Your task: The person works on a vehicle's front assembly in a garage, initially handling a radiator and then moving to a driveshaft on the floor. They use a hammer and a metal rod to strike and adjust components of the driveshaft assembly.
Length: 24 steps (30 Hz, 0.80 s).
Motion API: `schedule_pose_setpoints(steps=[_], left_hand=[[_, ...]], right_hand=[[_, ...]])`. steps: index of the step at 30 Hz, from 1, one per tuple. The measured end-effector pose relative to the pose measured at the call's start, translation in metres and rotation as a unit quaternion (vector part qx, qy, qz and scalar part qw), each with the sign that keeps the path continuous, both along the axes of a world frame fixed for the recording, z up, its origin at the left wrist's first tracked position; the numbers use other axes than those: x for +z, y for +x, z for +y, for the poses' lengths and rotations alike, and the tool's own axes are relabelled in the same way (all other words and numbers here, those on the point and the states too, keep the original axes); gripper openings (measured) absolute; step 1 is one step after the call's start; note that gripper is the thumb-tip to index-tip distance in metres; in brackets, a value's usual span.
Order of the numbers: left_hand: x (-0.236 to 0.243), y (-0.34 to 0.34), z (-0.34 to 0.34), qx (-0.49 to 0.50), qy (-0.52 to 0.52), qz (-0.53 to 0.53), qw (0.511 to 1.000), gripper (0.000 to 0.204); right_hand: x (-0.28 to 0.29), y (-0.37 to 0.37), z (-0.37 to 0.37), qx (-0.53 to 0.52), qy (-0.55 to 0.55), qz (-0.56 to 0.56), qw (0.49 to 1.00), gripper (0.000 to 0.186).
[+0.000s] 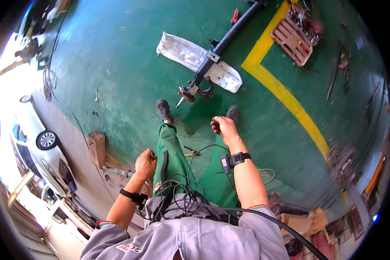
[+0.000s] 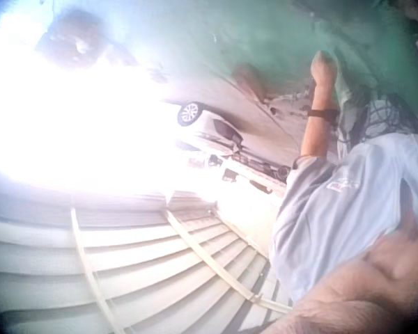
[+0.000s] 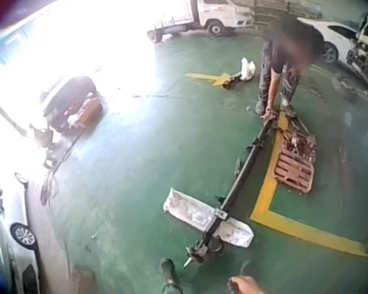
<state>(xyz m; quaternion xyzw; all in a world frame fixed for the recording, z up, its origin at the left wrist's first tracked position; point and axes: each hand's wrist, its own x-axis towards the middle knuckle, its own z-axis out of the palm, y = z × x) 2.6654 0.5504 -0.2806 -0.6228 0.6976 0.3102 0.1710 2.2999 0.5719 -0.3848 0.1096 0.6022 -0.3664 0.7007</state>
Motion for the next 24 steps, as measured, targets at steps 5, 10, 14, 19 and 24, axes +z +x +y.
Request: schedule_pose_setpoints(steps=[5, 10, 14, 19, 24], left_hand=[[-0.101, 0.034, -0.055, -0.095, 0.009, 0.020, 0.995, 0.018], [-0.131, 0.081, -0.083, -0.191, 0.045, -0.044, 0.980, 0.019], [-0.148, 0.108, -0.084, -0.209, 0.010, -0.033, 0.977, 0.019], [-0.179, 0.110, -0.097, -0.237, -0.028, 0.017, 0.971, 0.018], [-0.179, 0.108, -0.099, -0.241, -0.033, 0.007, 0.970, 0.018]], right_hand=[[-0.133, 0.090, -0.021, -0.041, 0.066, 0.013, 0.997, 0.015], [-0.275, 0.187, -0.045, -0.042, 0.103, 0.033, 0.993, 0.013], [-0.375, 0.255, -0.069, -0.086, 0.135, 0.044, 0.986, 0.019], [-0.453, 0.282, -0.081, -0.228, 0.071, -0.049, 0.970, 0.020], [-0.462, 0.287, -0.097, -0.302, -0.007, -0.097, 0.948, 0.019]])
